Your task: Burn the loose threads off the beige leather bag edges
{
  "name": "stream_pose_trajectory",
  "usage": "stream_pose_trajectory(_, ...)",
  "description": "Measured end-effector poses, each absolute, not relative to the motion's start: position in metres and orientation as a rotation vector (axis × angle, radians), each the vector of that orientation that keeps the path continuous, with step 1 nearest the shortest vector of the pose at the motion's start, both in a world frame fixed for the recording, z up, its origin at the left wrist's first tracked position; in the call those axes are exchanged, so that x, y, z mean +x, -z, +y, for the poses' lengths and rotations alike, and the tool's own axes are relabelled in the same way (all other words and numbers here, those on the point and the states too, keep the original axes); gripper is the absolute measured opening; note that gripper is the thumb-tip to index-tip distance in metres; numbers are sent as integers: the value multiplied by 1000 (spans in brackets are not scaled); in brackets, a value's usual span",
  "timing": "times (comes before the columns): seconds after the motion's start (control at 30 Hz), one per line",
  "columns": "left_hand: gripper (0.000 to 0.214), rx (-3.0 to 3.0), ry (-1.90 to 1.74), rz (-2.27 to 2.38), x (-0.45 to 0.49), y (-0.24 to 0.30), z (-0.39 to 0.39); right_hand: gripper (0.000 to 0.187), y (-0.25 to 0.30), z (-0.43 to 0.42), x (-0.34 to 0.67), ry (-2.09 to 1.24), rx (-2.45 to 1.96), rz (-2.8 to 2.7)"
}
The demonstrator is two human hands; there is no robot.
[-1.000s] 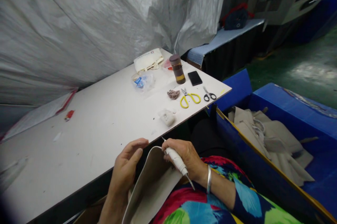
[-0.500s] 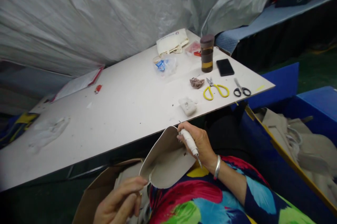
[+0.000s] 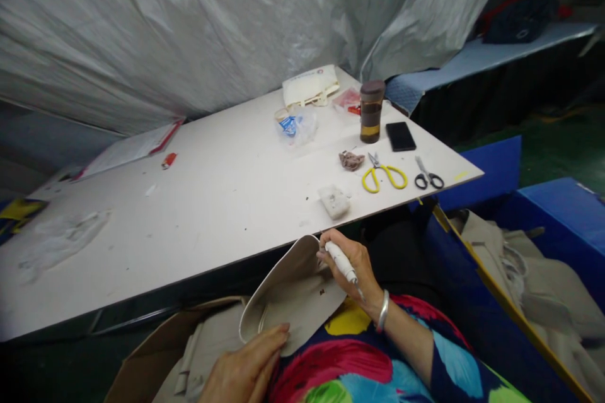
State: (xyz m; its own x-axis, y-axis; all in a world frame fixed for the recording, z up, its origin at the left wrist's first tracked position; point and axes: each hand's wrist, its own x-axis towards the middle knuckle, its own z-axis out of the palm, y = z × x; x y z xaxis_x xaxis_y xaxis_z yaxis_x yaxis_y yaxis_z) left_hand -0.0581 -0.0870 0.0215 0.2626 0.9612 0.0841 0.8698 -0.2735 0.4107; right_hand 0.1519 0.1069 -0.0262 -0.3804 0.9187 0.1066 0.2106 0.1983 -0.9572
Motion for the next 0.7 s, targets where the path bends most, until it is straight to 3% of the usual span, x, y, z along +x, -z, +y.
stream_pose_trajectory(0.43,16,2135,-786,1814,-54,-10,-86,14,21,101,155,-1092,-1030,-1817)
stream_pose_trajectory(0.7,21,2071,-925,2034,-51,-5,-88,17,28,104,161,-1010,-1110,-1890)
